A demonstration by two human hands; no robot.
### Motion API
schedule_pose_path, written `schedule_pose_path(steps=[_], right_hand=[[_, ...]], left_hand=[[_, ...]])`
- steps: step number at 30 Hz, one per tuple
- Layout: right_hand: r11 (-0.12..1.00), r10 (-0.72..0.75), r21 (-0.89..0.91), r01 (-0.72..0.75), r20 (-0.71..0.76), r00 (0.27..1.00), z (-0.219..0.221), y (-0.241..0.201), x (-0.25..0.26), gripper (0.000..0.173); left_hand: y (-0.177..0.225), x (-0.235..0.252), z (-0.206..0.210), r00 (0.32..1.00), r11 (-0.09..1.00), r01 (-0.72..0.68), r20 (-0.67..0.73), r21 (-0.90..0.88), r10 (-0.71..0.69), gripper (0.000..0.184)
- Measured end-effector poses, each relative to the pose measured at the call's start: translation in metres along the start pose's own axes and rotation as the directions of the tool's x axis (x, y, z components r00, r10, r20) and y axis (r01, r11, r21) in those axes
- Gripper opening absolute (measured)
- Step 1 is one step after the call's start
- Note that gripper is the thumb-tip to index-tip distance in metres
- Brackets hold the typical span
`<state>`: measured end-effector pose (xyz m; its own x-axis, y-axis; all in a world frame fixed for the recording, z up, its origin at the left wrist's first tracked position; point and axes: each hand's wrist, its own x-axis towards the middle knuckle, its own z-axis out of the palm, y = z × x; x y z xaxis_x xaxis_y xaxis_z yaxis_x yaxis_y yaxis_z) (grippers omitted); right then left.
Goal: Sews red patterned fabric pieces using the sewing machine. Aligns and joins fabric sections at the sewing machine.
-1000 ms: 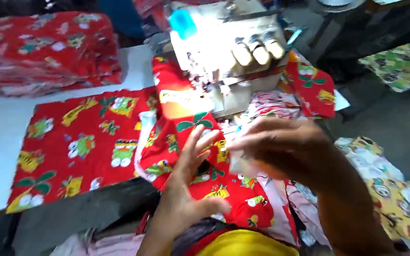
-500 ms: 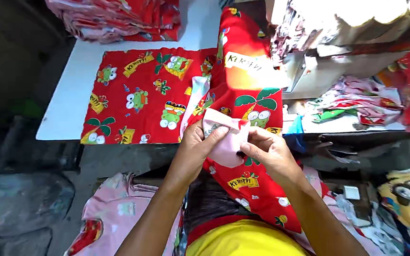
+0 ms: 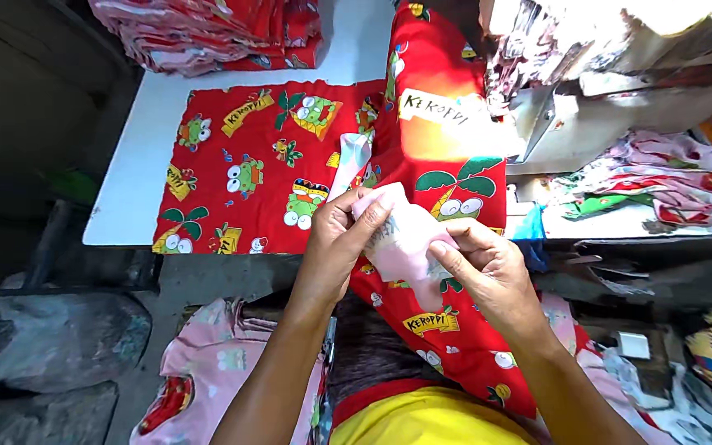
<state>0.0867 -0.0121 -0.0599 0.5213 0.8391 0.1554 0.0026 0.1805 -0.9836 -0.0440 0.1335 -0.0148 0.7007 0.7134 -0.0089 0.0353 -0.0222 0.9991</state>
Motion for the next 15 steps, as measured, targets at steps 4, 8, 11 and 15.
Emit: schedule_pose_path(steps=[4,8,11,15], right_hand=[[0.994,-0.048,-0.099,0.05,0.02,0.999,-0.001,-0.002,-0.006,0.021],[0.986,-0.128,-0.109,0.125,-0.02,0.992,0.005,-0.004,-0.02,0.021],[0.954,-0.249,-0.221,0.202,-0.208,0.946,0.006,0.004,-0.017,0.015],[0.905,-0.29,-0.41,0.112,-0.403,0.868,-0.015,0.024,0.012,0.011]], left_hand=[[0.004,0.001,-0.004,0.99,0.975,-0.141,0.009,0.171,0.142,0.011],[0.039,0.016,0.003,0.861,0.666,-0.496,0.216,0.557,0.46,0.015],[0.062,0.059,0.02,0.624,0.306,-0.765,0.536,0.566,0.569,0.018],[0.047,0.128,0.039,0.526,0.325,-0.85,0.623,0.415,0.58,0.015]])
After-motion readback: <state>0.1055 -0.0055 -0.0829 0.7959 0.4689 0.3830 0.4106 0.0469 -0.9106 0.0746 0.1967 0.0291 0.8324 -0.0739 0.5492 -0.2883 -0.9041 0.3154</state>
